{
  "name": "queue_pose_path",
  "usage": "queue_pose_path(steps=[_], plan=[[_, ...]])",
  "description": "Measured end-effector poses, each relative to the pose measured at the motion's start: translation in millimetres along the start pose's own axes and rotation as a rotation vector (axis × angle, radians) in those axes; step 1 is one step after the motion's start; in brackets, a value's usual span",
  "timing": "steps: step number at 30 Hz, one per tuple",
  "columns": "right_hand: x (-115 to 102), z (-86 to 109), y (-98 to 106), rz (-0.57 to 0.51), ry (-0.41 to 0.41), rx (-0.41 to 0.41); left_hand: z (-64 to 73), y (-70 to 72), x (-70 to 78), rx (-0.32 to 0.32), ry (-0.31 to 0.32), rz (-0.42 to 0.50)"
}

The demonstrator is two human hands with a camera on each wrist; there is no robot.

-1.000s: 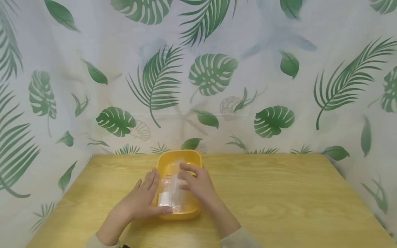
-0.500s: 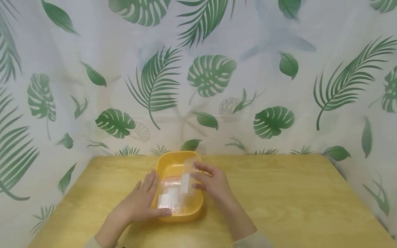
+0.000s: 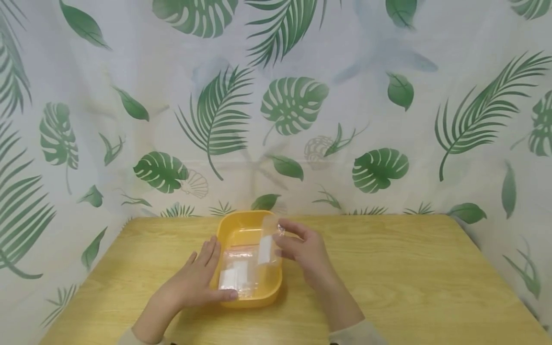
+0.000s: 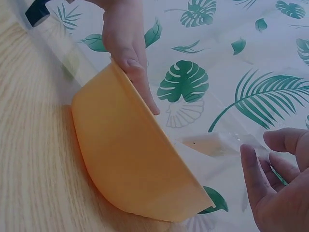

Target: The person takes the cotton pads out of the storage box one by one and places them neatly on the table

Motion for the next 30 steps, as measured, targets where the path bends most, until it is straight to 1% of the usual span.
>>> queue_pose_path(steps=[10,16,23,30], plan=[[-0.8,-1.5,7.4,-0.020,-0.011,0.059,-1.0,-0.5,-1.5,-0.015,0.007,0.021],[-2.2,-3.0,11.2,-0.006,-0.007,0.062,-1.1,-1.1,-1.6,-0.011,-0.001,0.015],[-5.6,-1.8,13.9,-0.031,-0.007,0.063,0.1,0.3,-2.4,0.000,-0.009,0.027],[-9.0,-1.6,18.5,-0.047,-0.019,0.088,0.7,3.0,-1.8,0.007,-0.017,0.022]])
Point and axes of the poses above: each hand's wrist, its own z-axis away from the middle knuckle, its own y-axis out of the back of the hand, x = y × z, the point moved 4 cm from there along -z, towards the middle knuckle, and after that the axes turned 2 degrees about y, right-handed, at the moved point
